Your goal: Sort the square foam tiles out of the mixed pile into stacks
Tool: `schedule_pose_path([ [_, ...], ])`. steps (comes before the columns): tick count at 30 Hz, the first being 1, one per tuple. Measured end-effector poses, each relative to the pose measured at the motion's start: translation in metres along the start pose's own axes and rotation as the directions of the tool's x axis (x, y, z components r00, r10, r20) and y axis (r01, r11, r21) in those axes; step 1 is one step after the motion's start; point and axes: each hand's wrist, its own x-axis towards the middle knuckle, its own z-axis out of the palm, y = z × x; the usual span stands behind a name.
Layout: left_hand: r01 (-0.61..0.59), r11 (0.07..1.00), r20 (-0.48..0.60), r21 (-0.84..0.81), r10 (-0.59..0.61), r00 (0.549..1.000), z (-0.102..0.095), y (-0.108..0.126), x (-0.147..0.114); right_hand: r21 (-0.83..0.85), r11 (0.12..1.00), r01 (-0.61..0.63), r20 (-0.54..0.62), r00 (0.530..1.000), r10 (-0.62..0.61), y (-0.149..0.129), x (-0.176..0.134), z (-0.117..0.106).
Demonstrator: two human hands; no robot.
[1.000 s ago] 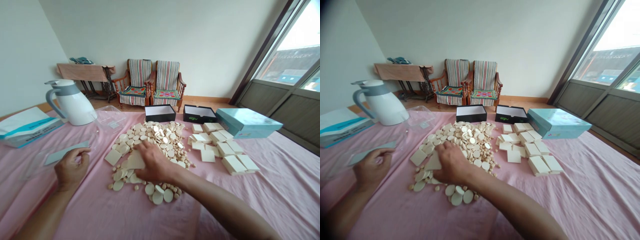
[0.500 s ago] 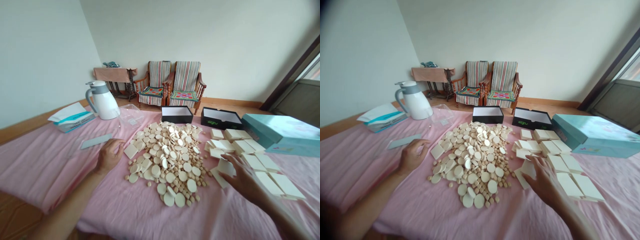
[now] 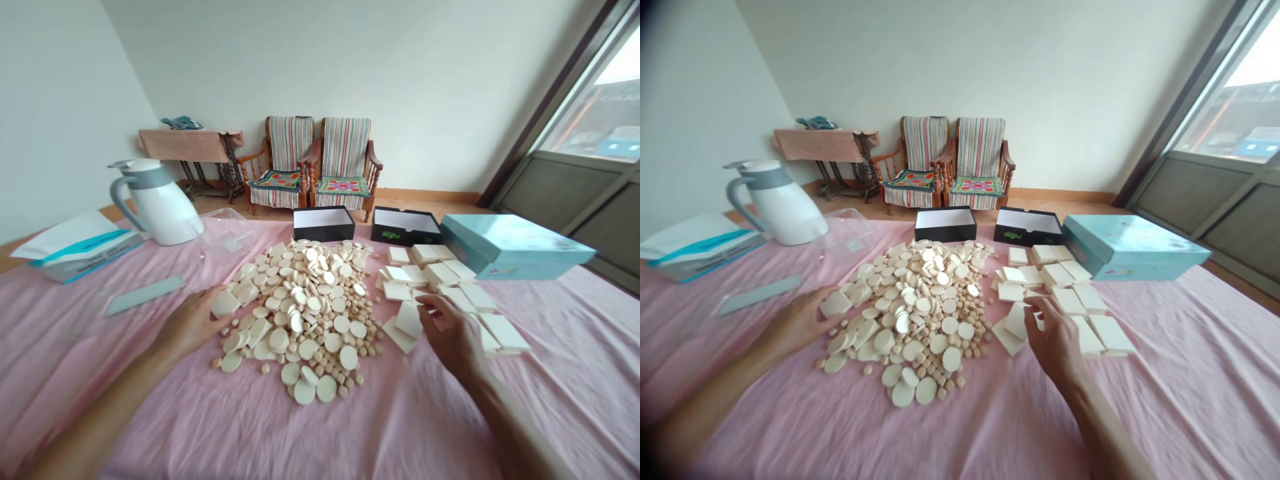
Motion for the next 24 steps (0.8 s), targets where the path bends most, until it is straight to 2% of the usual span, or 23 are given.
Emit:
schedule_pose_path([
  [3,-0.018,1.0,-0.146,-0.016,0.016,0.989,-0.016,0.026,0.005,0.025,0.999,-0.041,-0.071,0.997,0.043,-0.004,0.002,-0.005],
  [6,-0.114,0.97,-0.108,-0.215,0.093,0.99,-0.025,0.08,0.011,0.051,0.996,-0.068,-0.161,0.984,0.076,-0.005,0.004,-0.012],
  [8,-0.239,0.918,-0.05,-0.316,0.235,0.971,-0.023,0.125,0.015,0.066,0.995,-0.076,-0.209,0.974,0.089,-0.003,0.005,-0.016],
  [10,-0.378,0.841,0.009,-0.387,0.413,0.911,-0.016,0.173,0.019,0.071,0.994,-0.088,-0.239,0.966,0.102,0.001,0.006,-0.018],
  [13,-0.565,0.678,0.006,-0.47,0.643,0.766,0.003,0.238,0.028,0.067,0.993,-0.1,-0.242,0.964,0.114,0.006,0.006,-0.018],
  [14,-0.614,0.625,0.005,-0.481,0.703,0.711,0.01,0.255,0.031,0.063,0.993,-0.096,-0.233,0.967,0.108,0.008,0.006,-0.017],
  [16,-0.685,0.551,-0.028,-0.477,0.77,0.638,0.025,0.282,0.038,0.054,0.996,-0.07,-0.213,0.974,0.08,0.01,0.006,-0.015],
  [18,-0.716,0.509,-0.08,-0.479,0.786,0.613,0.038,0.298,0.043,0.053,0.998,-0.045,-0.201,0.978,0.055,0.011,0.005,-0.014],
  [20,-0.719,0.495,-0.143,-0.487,0.767,0.625,0.044,0.302,0.044,0.059,0.998,-0.035,-0.2,0.979,0.046,0.011,0.005,-0.014],
  [22,-0.71,0.504,-0.202,-0.491,0.728,0.656,0.043,0.294,0.042,0.062,0.997,-0.043,-0.196,0.979,0.055,0.012,0.005,-0.014],
  [24,-0.702,0.527,-0.247,-0.479,0.686,0.684,0.033,0.277,0.037,0.054,0.997,-0.05,-0.188,0.98,0.059,0.011,0.004,-0.014],
])
